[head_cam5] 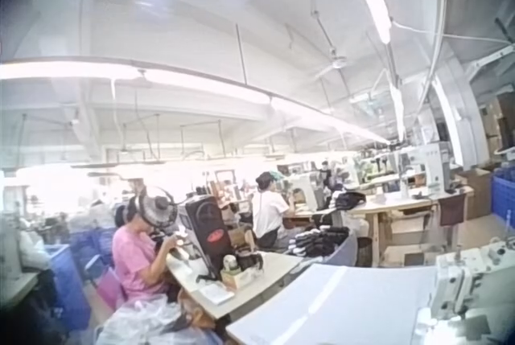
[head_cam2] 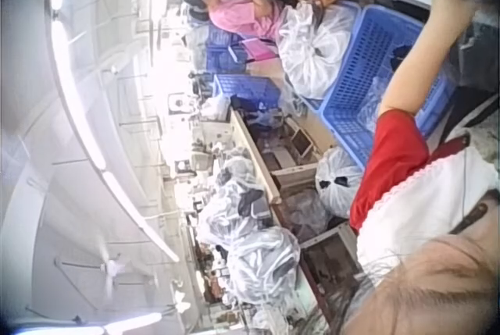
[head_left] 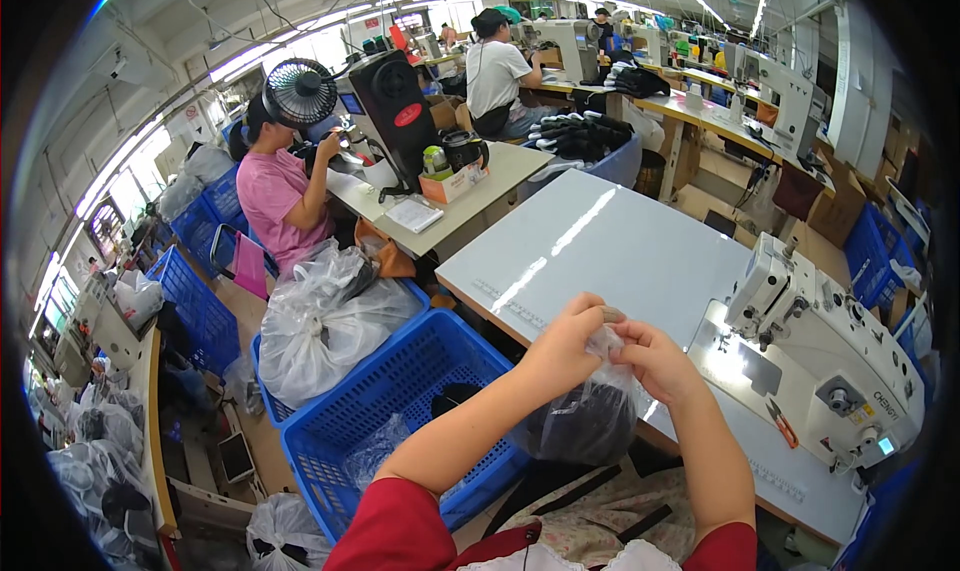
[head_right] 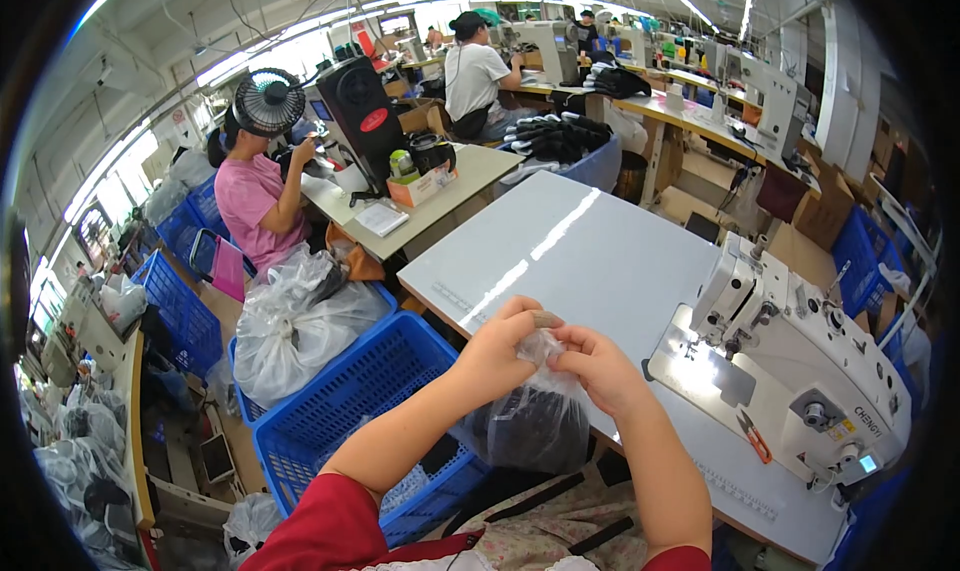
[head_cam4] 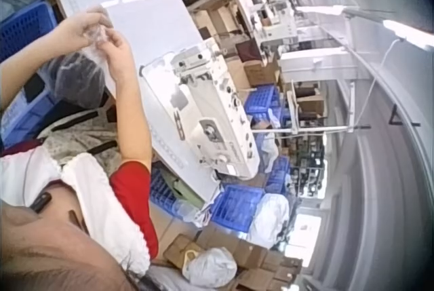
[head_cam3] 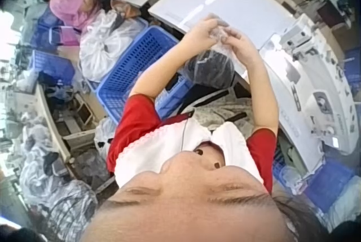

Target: Stacking black shoe upper components and placing them into a plastic bag for storage or transport.

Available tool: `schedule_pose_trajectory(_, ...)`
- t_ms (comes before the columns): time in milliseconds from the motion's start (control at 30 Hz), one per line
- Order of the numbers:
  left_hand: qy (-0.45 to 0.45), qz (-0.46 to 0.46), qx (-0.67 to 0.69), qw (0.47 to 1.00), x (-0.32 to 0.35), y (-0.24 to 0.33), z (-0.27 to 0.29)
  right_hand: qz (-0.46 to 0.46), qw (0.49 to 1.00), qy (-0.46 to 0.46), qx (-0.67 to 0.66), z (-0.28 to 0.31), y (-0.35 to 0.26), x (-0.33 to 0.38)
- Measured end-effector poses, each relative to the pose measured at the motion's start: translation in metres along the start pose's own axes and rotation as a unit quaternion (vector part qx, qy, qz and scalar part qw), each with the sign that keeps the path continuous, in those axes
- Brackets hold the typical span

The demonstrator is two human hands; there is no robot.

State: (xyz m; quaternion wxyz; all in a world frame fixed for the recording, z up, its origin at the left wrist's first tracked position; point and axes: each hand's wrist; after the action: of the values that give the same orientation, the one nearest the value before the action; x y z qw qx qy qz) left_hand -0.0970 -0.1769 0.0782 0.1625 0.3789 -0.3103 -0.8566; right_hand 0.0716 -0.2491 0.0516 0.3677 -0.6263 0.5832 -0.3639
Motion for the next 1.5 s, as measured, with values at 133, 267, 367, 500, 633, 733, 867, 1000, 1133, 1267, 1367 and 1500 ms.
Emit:
schedule_pose_trajectory(133,0.038,-0.006,-0.101,0.994,0.003,-0.006,0.000,-0.025,0.999,0.024,0.014,-0.009,0.000,0.003)
schedule_pose_trajectory(267,0.087,-0.042,-0.105,0.990,0.005,-0.007,-0.001,-0.019,0.991,-0.005,-0.135,-0.010,-0.007,0.008)
schedule_pose_trajectory(367,0.088,-0.064,-0.137,0.985,0.007,-0.005,0.000,-0.033,0.994,0.033,-0.097,-0.008,-0.001,0.006)
schedule_pose_trajectory(500,0.103,-0.099,-0.173,0.974,0.008,-0.003,0.001,-0.027,0.996,0.050,-0.064,0.009,0.009,0.004)
schedule_pose_trajectory(633,0.100,-0.188,-0.296,0.931,0.012,-0.007,0.012,0.040,0.994,0.063,0.077,-0.007,0.000,0.011)
schedule_pose_trajectory(733,0.087,-0.251,-0.366,0.892,0.010,-0.005,0.024,0.082,0.977,0.063,0.186,-0.015,-0.008,0.016)
schedule_pose_trajectory(867,0.027,-0.323,-0.454,0.830,0.010,0.005,0.040,0.128,0.934,0.061,0.329,-0.018,-0.016,0.024)
schedule_pose_trajectory(1000,-0.031,-0.358,-0.488,0.796,0.017,0.023,0.050,0.164,0.851,0.074,0.493,-0.023,-0.021,0.028)
schedule_pose_trajectory(1133,-0.120,-0.368,-0.498,0.776,0.030,0.034,0.057,0.279,0.723,0.029,0.632,-0.016,-0.013,0.023)
schedule_pose_trajectory(1267,-0.167,-0.364,-0.466,0.789,0.051,0.027,0.058,0.332,0.665,0.007,0.669,0.004,0.000,0.013)
schedule_pose_trajectory(1367,-0.186,-0.350,-0.441,0.806,0.067,0.021,0.058,0.332,0.668,0.020,0.666,0.019,0.014,0.007)
schedule_pose_trajectory(1500,-0.221,-0.312,-0.411,0.828,0.077,0.018,0.059,0.303,0.678,0.029,0.669,0.033,0.021,0.002)
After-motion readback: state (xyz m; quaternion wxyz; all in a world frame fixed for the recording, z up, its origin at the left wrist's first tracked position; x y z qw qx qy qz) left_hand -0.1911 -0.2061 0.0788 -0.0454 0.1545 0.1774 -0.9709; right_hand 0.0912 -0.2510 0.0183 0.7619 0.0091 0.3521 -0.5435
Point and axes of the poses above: each hand's wrist, its own x-axis away from the middle knuckle, its own z-axis out of the back of the hand, y = z × x, and after that the axes turned 5 degrees about -x, right-handed
